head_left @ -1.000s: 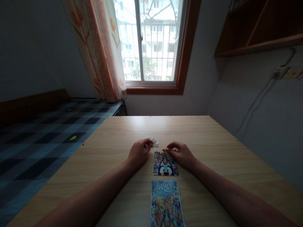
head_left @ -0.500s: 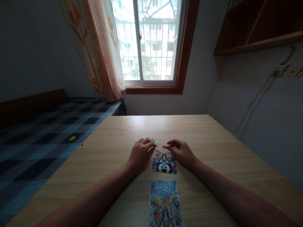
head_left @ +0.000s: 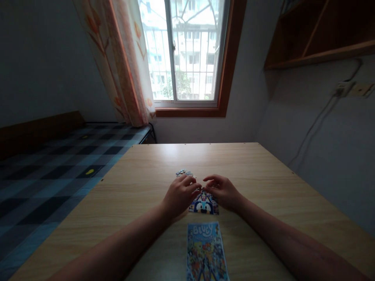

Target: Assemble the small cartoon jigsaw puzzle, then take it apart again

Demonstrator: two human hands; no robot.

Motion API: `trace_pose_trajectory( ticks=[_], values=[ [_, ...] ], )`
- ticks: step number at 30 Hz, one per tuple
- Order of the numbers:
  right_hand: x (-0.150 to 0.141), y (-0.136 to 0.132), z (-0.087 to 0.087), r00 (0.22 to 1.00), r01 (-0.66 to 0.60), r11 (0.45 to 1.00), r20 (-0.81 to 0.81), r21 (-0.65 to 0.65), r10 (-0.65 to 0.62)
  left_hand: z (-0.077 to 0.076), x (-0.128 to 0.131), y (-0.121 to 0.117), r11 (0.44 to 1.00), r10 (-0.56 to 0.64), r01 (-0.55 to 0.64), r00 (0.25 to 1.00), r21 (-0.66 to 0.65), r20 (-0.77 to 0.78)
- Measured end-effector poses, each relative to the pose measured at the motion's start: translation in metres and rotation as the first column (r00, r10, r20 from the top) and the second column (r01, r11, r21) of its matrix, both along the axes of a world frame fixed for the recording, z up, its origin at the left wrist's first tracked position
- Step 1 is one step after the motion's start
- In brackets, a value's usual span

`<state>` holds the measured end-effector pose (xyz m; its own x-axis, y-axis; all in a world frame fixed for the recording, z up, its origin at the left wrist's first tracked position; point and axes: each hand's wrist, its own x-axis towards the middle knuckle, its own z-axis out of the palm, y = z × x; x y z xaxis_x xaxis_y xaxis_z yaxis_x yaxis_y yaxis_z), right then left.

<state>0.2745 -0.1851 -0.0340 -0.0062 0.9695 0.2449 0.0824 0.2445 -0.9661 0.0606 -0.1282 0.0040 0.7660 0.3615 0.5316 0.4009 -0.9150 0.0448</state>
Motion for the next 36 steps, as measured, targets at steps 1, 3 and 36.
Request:
trace_pose_trajectory(
  ticks=[1, 3, 36],
  values=[
    [0.0, 0.0, 0.0, 1.0, 0.001, 1.0, 0.006, 0.0, -0.001, 0.0, 0.0, 0.0, 1.0, -0.003, 0.003, 1.0, 0.006, 0.0],
    [0.0, 0.001, 0.0, 1.0, 0.014, 1.0, -0.001, 0.001, -0.014, 0.001, -0.001, 0.002, 1.0, 0.005, -0.005, 1.0, 0.019, 0.002],
    [0.009, 0.001, 0.013, 0.825, 0.182, 0.905, 0.441, 0.383, -0.353, -0.003, -0.021, 0.047, 0.92, 0.351, -0.27, 0.89, -0.284, 0.292]
  ],
)
